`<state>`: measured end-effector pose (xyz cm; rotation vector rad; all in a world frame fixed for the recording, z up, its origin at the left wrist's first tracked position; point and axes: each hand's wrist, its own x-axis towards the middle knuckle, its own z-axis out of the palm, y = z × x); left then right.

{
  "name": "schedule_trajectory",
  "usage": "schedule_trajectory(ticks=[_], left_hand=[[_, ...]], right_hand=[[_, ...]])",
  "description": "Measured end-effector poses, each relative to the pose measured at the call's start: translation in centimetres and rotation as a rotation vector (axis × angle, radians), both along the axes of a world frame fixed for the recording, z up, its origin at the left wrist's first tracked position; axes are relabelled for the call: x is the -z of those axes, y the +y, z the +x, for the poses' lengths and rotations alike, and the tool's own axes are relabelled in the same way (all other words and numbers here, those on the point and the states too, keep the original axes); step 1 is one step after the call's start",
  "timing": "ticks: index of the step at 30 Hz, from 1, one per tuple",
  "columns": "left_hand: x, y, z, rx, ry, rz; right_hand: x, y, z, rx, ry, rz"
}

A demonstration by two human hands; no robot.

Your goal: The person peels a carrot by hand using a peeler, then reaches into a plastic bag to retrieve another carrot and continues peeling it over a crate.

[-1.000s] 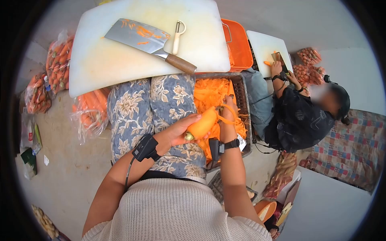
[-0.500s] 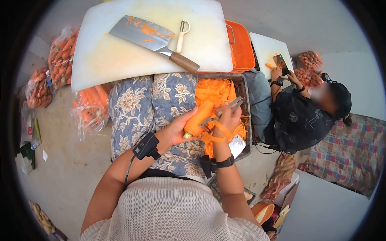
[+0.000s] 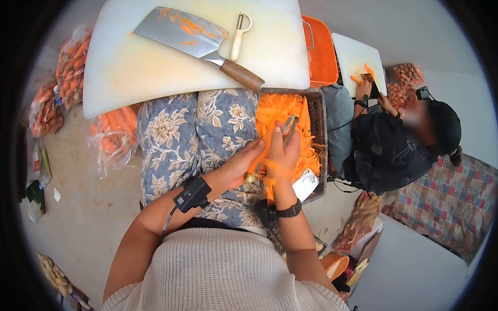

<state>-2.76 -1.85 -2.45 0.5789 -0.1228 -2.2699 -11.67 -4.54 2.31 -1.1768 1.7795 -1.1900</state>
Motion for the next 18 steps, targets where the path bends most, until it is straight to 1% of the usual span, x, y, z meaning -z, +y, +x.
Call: schedule_trajectory(ticks=[1, 2, 4, 5, 10, 14, 16, 18], left_hand=[[-0.1, -0.1, 0.0, 0.014, -0.001, 0.0], [-0.2, -0.2, 0.1, 0.015, 0.001, 0.006], [-0.6, -0.3, 0.3, 0.027, -0.051, 0.014], [-0.7, -0.4, 0.3, 0.03, -0.048, 0.02], [-0.7, -0.2, 0.0, 0.024, -0.109, 0.003], [-0.8, -0.2, -0.1, 0.009, -0.105, -0.001], [-1.1, 0.0, 0.1, 0.05, -0.108, 0.021], [-1.0, 0.1, 0.2, 0.075, -0.144, 0.011]], right_hand=[[0.3, -0.4, -0.2, 0.026, 0.001, 0.075], [0.3, -0.5, -0.3, 0.027, 0.003, 0.08], [-0.2, -0.9, -0.1, -0.043, 0.119, 0.069], [0.0, -1.2, -0.3, -0.04, 0.122, 0.075], [1.3, -2.6, -1.7, -0.064, 0.217, 0.2], [1.5, -3.5, -2.0, -0.025, 0.165, 0.207], [1.5, -4.1, -2.4, 0.057, 0.143, 0.281], [1.8, -4.7, -3.1, 0.086, 0.146, 0.315]])
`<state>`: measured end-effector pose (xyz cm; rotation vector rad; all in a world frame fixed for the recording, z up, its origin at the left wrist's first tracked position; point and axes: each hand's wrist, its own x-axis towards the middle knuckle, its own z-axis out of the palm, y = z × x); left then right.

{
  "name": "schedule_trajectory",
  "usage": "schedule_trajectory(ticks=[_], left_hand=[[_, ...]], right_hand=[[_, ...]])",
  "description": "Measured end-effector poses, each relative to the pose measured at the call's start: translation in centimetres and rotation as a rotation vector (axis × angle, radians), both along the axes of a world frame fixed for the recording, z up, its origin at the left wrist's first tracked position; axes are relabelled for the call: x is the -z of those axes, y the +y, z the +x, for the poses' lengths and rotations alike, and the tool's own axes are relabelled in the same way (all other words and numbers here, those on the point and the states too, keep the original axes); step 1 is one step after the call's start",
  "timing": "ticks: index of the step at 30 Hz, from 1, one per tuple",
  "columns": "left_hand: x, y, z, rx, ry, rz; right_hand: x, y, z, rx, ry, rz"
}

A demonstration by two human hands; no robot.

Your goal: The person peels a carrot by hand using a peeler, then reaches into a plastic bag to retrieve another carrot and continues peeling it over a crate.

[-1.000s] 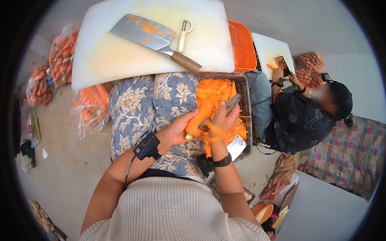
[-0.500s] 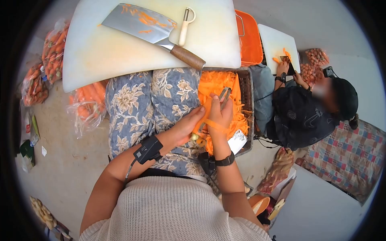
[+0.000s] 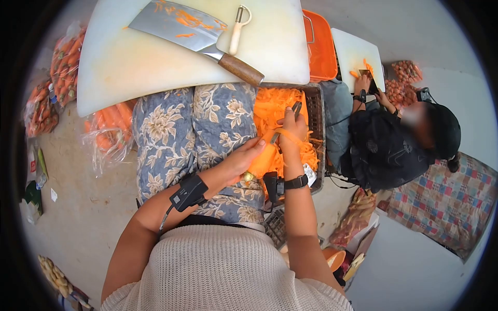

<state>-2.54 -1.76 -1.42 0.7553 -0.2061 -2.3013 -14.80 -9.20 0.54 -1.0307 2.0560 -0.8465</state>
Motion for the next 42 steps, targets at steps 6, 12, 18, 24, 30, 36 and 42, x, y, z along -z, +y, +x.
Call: schedule_trajectory(ticks=[6, 12, 18, 24, 30, 36, 42], left_hand=[[0.9, -0.1, -0.2, 0.039, -0.022, -0.007], [-0.7, -0.2, 1.6, 0.109, 0.028, -0.091], [0.5, -0.3, 1.5, 0.073, 0.244, 0.052], [-0.5, 0.0, 0.8, 0.001, 0.116, -0.002], [0.4, 0.4, 0.2, -0.052, -0.061, -0.155], [2.3, 0.4, -0.6, 0.022, -0.156, -0.169], [2.0, 0.3, -1.0, -0.021, -0.278, -0.233]], right_hand=[[2.2, -0.1, -2.5, -0.018, -0.18, 0.1], [3.8, 0.9, -6.2, 0.312, -0.533, 0.066], [-0.7, 3.8, -3.5, 0.453, -0.716, -0.035], [-5.4, 5.5, 2.7, 0.146, -0.345, -0.44], [-1.5, 5.4, 2.5, -0.091, -0.116, -0.426], [-0.1, 4.4, 1.3, -0.048, -0.148, -0.345], [1.1, 2.3, 0.0, 0.085, -0.26, -0.253]])
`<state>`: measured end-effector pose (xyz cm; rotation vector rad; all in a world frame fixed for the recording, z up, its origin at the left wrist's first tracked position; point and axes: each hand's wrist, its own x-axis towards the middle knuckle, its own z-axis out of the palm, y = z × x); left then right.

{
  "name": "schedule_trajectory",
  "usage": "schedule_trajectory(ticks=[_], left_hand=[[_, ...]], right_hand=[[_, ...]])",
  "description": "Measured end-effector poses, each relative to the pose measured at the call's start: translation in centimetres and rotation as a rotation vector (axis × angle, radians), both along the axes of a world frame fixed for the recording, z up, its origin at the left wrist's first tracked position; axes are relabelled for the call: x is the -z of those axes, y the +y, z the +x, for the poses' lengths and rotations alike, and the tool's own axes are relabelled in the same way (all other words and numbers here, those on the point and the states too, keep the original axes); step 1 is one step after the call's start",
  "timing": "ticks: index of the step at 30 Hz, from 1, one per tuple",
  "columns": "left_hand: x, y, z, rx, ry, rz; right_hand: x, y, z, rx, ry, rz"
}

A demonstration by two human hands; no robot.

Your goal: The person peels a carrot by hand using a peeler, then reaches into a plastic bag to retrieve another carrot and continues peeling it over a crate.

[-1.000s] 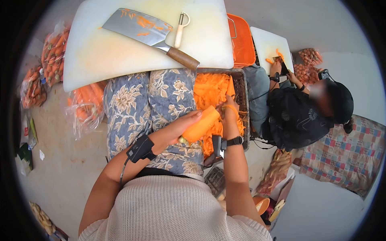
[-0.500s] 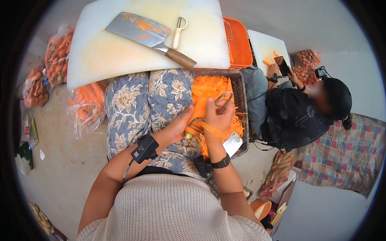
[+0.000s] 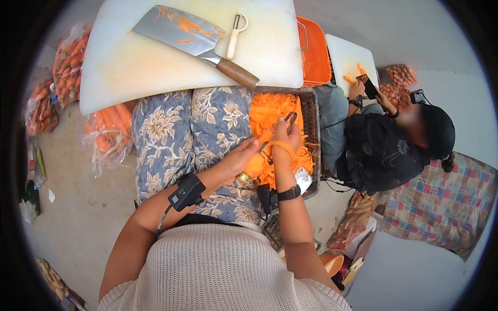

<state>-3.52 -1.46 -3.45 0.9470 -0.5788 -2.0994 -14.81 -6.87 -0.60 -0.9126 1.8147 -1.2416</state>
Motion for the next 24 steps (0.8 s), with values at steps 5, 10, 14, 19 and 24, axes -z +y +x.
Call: schedule_trajectory(ticks=[5, 10, 14, 19, 24], left_hand=[[-0.6, -0.2, 0.7, 0.072, 0.188, 0.119], [-1.1, -0.3, 0.9, 0.108, 0.165, 0.176], [-2.3, -0.7, 1.6, 0.133, 0.194, 0.24], [-2.4, -0.7, 1.9, 0.194, 0.266, 0.24], [-3.0, -0.2, 2.4, 0.241, 0.253, 0.157]], right_hand=[[0.0, -1.9, -1.4, 0.007, 0.015, 0.156], [1.6, -2.4, -3.0, -0.016, -0.102, 0.313], [2.4, -2.2, -3.4, 0.006, -0.223, 0.292], [3.2, -1.5, -3.8, 0.094, -0.334, 0.26], [5.3, 0.9, -6.2, 0.019, -0.158, 0.08]])
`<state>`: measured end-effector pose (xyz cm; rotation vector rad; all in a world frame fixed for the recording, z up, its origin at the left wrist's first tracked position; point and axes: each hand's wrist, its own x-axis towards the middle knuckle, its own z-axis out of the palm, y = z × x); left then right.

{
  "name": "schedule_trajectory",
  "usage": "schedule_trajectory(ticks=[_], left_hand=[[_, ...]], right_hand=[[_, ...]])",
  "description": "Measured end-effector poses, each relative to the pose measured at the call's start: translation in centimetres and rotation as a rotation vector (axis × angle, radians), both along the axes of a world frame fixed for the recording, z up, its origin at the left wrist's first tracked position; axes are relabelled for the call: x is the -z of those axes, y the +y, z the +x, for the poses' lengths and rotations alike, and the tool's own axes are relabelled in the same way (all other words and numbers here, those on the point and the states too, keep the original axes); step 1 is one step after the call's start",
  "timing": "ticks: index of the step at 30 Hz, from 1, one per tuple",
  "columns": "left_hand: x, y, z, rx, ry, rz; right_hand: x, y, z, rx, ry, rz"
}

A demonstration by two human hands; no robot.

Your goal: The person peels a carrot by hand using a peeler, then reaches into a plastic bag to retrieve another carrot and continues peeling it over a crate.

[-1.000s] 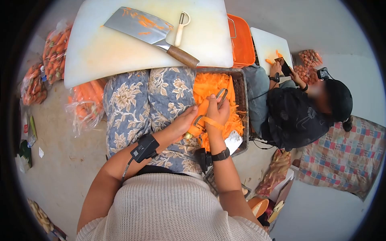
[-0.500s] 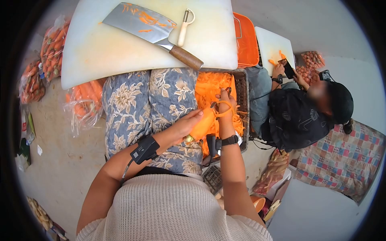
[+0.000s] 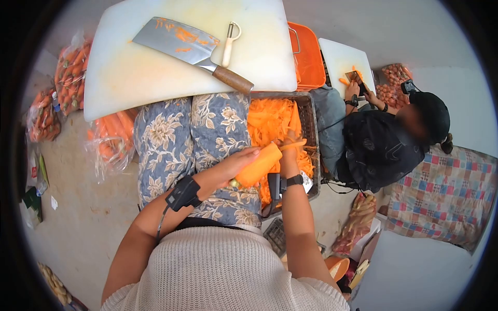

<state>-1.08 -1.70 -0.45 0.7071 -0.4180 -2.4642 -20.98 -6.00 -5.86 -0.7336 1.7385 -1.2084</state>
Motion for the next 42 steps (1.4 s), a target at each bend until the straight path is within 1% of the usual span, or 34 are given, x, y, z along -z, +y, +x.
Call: schedule_trajectory(ticks=[1, 2, 3, 4, 5, 7, 9, 10, 11, 13, 14, 16, 17, 19, 20, 21, 23, 25, 27, 29, 31, 32, 34, 36, 38, 39, 40, 41, 42], left_hand=[[-0.2, -0.2, 0.6, 0.052, 0.045, -0.067], [0.0, -0.5, 0.8, 0.04, 0.042, -0.08], [0.5, -0.3, 0.8, 0.018, 0.082, -0.032], [0.8, -0.1, 0.7, 0.001, 0.123, 0.019], [1.1, 0.0, 0.5, -0.001, 0.119, 0.017], [1.3, -0.3, 0.2, -0.09, 0.298, 0.247], [1.8, -0.2, 0.0, -0.101, 0.289, 0.244], [1.9, -0.2, 0.0, -0.119, 0.287, 0.249], [2.0, -0.1, -0.1, -0.11, 0.281, 0.244], [2.0, 0.0, -0.2, -0.117, 0.239, 0.226], [2.0, 0.0, -0.3, -0.116, 0.236, 0.224], [1.9, 0.1, -0.3, -0.156, 0.24, 0.202], [1.8, 0.1, -0.5, -0.161, 0.239, 0.2], [1.4, 0.2, -0.9, -0.233, 0.185, 0.178], [1.3, 0.2, -0.8, -0.237, 0.184, 0.179], [1.2, 0.1, -0.7, -0.219, 0.142, 0.15], [1.1, 0.1, -0.7, -0.197, 0.101, 0.128], [0.7, -0.1, -0.7, -0.183, 0.067, 0.082], [0.3, -0.3, -0.7, -0.18, 0.058, 0.087], [0.4, -0.4, -0.8, -0.187, 0.045, 0.096], [0.7, -0.6, -1.0, -0.14, -0.078, 0.07], [1.0, -0.6, -1.2, -0.141, -0.076, 0.077], [1.4, -0.5, -1.5, -0.179, -0.094, 0.065], [1.6, -0.4, -1.6, -0.166, -0.082, 0.073], [1.6, -0.3, -1.8, -0.154, -0.073, 0.08], [1.7, -0.1, -2.1, -0.151, -0.149, 0.048], [2.0, 0.0, -2.3, -0.15, -0.226, 0.016], [2.6, -0.1, -2.3, -0.155, -0.226, 0.021], [2.9, -0.1, -2.3, -0.135, -0.223, 0.018]], right_hand=[[0.4, 0.5, -1.0, -0.001, -0.003, -0.014], [0.6, 0.7, -2.2, 0.114, -0.13, 0.136], [0.6, 1.2, -3.0, 0.228, -0.253, 0.3], [-0.2, 1.8, -2.4, 0.22, -0.252, 0.304], [-0.9, 2.4, -1.8, 0.264, -0.257, 0.318], [-2.6, 2.8, -0.2, 0.316, -0.275, 0.315], [-4.2, 3.0, 0.9, 0.284, -0.166, 0.199], [-5.7, 3.0, 2.1, 0.284, -0.199, 0.062], [-7.1, 3.1, 3.0, 0.292, -0.206, 0.055], [-9.2, 3.3, 4.6, 0.106, -0.141, -0.08], [-9.8, 3.5, 5.7, 0.107, -0.144, -0.082], [-10.3, 3.8, 7.7, 0.025, 0.048, -0.269], [-9.6, 3.8, 8.1, 0.02, 0.045, -0.271], [-8.3, 3.5, 8.9, -0.183, 0.492, -0.526], [-8.0, 3.6, 8.9, -0.229, 0.683, -0.466], [-8.1, 3.5, 9.1, -0.231, 0.683, -0.464], [-8.1, 3.2, 9.2, -0.172, 0.491, -0.352], [-8.2, 2.9, 8.9, -0.173, 0.512, -0.307], [-8.1, 2.6, 8.4, -0.175, 0.537, -0.261], [-7.5, 2.3, 7.9, -0.146, 0.433, -0.164], [-7.2, 2.0, 7.7, -0.148, 0.422, -0.183], [-7.1, 1.8, 7.6, -0.144, 0.412, -0.213], [-6.5, 1.5, 7.2, -0.145, 0.422, -0.189], [-6.3, 0.8, 6.8, -0.142, 0.434, -0.167], [-6.3, -0.5, 6.3, 0.044, 0.196, -0.138], [-5.8, -0.9, 5.5, 0.043, 0.197, -0.135], [-4.7, -1.3, 4.6, -0.003, 0.236, -0.048], [-3.6, -1.5, 3.8, -0.052, 0.273, 0.041], [-3.5, -1.7, 3.9, -0.059, 0.246, 0.072]])
